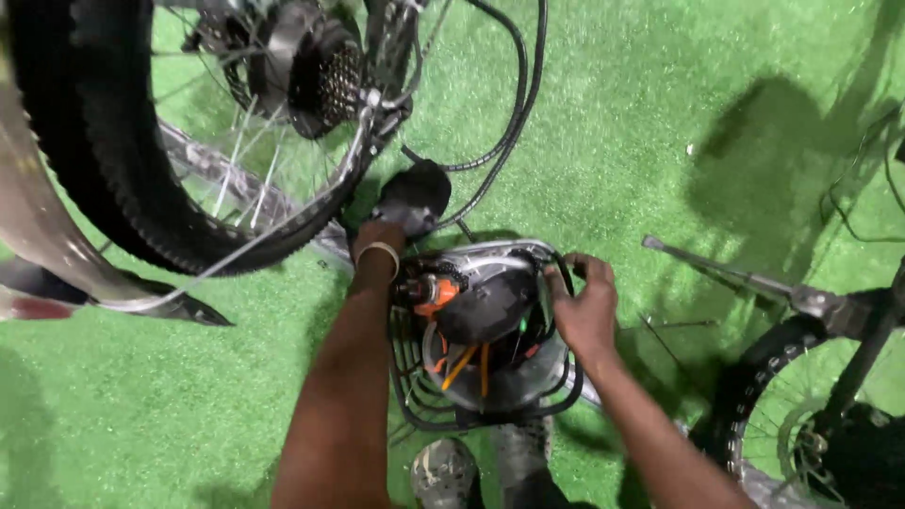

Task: The person handles a black bicycle seat, repeatedly opening and closing its lid to check the fit. They then move between several partially assembled electric bicycles on a green floor, picking up and inspecting the seats before placing them back into a basket or onto the bike frames.

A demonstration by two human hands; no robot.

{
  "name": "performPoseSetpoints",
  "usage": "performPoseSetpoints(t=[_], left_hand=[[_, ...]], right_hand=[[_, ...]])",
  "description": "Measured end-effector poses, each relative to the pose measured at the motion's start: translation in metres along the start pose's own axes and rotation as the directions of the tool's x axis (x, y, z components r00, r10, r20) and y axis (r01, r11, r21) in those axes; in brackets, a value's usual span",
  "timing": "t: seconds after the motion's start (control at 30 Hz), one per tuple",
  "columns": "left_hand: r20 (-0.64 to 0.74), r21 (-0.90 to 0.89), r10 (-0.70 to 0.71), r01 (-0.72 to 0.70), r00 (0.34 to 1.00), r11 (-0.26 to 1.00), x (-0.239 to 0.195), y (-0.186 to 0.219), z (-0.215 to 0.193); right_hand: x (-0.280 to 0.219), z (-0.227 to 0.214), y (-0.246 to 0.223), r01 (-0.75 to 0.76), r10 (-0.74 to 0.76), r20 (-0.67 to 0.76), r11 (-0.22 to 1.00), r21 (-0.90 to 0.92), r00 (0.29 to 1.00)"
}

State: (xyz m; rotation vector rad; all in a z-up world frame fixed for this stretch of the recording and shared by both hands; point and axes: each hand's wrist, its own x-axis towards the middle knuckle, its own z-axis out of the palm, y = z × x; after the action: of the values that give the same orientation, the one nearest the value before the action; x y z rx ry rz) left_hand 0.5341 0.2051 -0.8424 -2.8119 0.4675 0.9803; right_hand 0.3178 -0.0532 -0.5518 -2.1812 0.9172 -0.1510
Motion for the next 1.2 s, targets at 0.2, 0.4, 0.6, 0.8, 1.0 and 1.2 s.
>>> performPoseSetpoints(t=[0.2, 0.4, 0.6, 0.8, 1.0, 1.2], left_hand=[[-0.438, -0.75, -0.658, 0.155, 0.612, 0.643, -0.166, 0.045, -0.145], [-0.725, -0.649, -0.42, -0.337, 0.547, 0.682, -0.279, 0.049, -0.21], [-0.354, -0.774, -0.026, -0.277, 0.935, 0.569, -0.333, 0.063, -0.19], [-0.176, -0.795, -0.548, 0.211, 0.818, 0.569, -0.327, 0.051, -0.14], [0.349, -0.887, -0.319, 0.42, 0.881, 0.19, -0.291, 0.035, -0.033], [0.334, -0.933, -0.463, 0.358, 0.821, -0.038, -0.452, 0.03, -0.203]], right_hand=[[-0.027, -0.018, -0.007, 0.029, -0.024, 0.084, 0.998, -0.061, 0.996], [-0.022, -0.026, -0.045, 0.099, -0.1, 0.014, 0.994, 0.039, 0.995], [-0.012, -0.008, -0.039, -0.161, 0.164, -0.089, 0.986, 0.039, 0.982], [-0.018, 0.011, 0.038, -0.582, 0.612, 0.252, 0.79, -0.189, 0.749], [-0.036, -0.028, 0.014, -0.527, 0.569, 0.345, 0.822, -0.216, 0.746], [-0.098, -0.139, -0.055, -0.601, 0.563, 0.212, 0.76, 0.247, 0.799]])
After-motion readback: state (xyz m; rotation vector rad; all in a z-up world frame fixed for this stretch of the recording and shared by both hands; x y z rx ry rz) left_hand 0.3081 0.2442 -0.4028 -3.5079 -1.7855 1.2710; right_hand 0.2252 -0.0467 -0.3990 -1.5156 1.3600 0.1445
